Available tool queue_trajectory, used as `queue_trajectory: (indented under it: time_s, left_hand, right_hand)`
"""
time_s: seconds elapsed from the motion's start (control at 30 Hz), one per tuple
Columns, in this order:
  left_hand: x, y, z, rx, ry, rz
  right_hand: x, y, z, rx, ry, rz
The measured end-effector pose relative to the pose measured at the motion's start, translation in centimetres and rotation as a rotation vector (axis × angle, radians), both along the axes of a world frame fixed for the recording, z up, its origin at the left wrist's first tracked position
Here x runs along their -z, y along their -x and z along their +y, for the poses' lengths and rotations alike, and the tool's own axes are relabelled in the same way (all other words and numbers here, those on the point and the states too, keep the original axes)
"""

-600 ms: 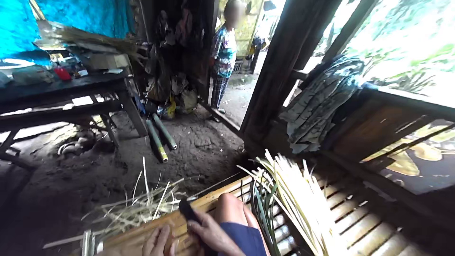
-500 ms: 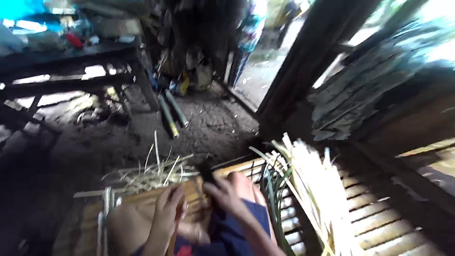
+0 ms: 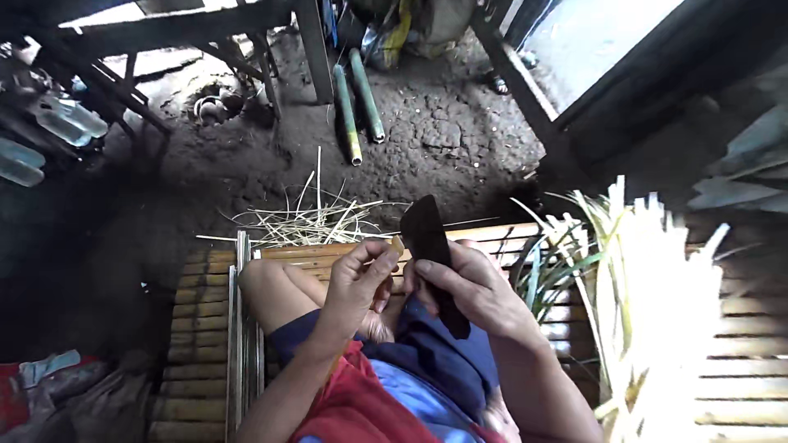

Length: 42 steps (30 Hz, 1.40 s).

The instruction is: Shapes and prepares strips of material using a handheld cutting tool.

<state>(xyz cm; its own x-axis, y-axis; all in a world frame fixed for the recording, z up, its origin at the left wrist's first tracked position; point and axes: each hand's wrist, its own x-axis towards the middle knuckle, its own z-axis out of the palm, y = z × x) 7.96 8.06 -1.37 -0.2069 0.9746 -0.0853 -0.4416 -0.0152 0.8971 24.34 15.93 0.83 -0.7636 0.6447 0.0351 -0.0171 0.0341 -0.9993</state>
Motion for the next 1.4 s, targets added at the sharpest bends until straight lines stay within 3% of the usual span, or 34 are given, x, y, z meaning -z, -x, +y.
queue_trajectory:
  time_s: [0.3,0.8,1.4]
  left_hand:
    - [0.2,-0.5,0.5,-0.055,0.015,0.088]
    - [0.3,-0.6,0.7,-0.059,0.030,0.044]
    - [-0.4,-0.8,-0.8,0.071,-0.038,0.060]
  right_hand:
    - [-0.4,0.1,0.8,-0.014,-0.014,-0.069]
    - [-0.2,0.4,1.0,-0.034,0.021,-0.048]
    - [-3.8,-0.6,2.0,-0.296,0.065,-0.270]
